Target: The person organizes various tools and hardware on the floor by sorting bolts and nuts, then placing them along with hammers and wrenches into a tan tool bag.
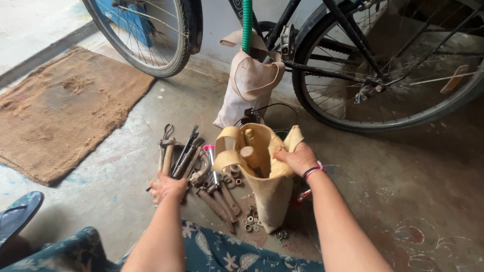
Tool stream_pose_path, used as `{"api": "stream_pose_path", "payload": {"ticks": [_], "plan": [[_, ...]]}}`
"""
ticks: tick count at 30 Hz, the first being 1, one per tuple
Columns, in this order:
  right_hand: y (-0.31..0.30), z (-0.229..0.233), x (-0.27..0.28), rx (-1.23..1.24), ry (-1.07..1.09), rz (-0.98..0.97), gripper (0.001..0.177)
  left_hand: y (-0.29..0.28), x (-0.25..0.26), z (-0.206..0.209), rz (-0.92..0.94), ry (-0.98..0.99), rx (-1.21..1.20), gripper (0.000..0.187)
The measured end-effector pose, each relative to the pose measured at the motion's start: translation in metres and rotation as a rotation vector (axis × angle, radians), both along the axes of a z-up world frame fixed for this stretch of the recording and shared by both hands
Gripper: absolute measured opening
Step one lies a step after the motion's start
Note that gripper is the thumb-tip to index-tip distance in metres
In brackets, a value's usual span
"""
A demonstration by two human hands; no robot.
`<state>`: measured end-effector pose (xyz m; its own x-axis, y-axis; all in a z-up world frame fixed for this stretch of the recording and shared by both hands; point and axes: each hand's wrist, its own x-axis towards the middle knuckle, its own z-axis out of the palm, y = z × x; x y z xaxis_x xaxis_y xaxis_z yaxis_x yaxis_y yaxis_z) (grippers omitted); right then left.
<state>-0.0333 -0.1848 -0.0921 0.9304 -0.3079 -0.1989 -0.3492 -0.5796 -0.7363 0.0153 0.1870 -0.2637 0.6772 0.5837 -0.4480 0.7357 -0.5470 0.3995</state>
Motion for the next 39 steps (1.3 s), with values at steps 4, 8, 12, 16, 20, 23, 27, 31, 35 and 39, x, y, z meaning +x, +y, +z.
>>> {"api": "stream_pose_path", "payload": {"ticks": [4,8,12,16,20,23,27,31,35,39], "plan": [[0.008,-0.002,0.006,-0.034,-0.062,0.053,0.052,0.024,0.011,-0.036,0.016,0.038,-0.111,0.103],[0.013,-0.003,0.010,0.146,0.028,0.033,0.048,0.039,0.020,-0.056,-0.005,0.156,-0.004,0.080],[0.015,-0.004,0.010,0.114,0.013,0.033,0.049,0.041,0.016,-0.069,0.021,0.183,0.013,0.068],[0.014,-0.003,0.010,0.110,0.022,0.046,0.050,0.038,0.029,-0.062,0.023,0.180,-0.036,0.078],[0.013,-0.003,0.009,0.097,0.035,0.021,0.048,0.028,0.054,-0.037,-0.008,0.137,-0.177,0.064],[0.011,-0.003,0.007,0.076,0.029,0.028,0.046,0.021,0.052,-0.020,0.025,0.059,-0.221,0.060],[0.008,-0.007,0.010,0.122,0.009,0.041,0.046,0.003,0.033,-0.001,0.142,-0.132,-0.327,0.059],[0.009,-0.013,0.012,0.128,0.028,0.002,0.049,-0.011,0.034,0.040,0.156,-0.439,-0.395,0.050],[-0.003,-0.009,0.013,0.042,-0.066,0.023,0.049,-0.016,0.056,0.074,-0.036,-0.796,-0.614,0.045],[-0.024,0.002,0.014,0.045,-0.029,-0.085,0.052,-0.014,0.050,0.115,-0.282,-0.868,-0.711,0.056]]}}
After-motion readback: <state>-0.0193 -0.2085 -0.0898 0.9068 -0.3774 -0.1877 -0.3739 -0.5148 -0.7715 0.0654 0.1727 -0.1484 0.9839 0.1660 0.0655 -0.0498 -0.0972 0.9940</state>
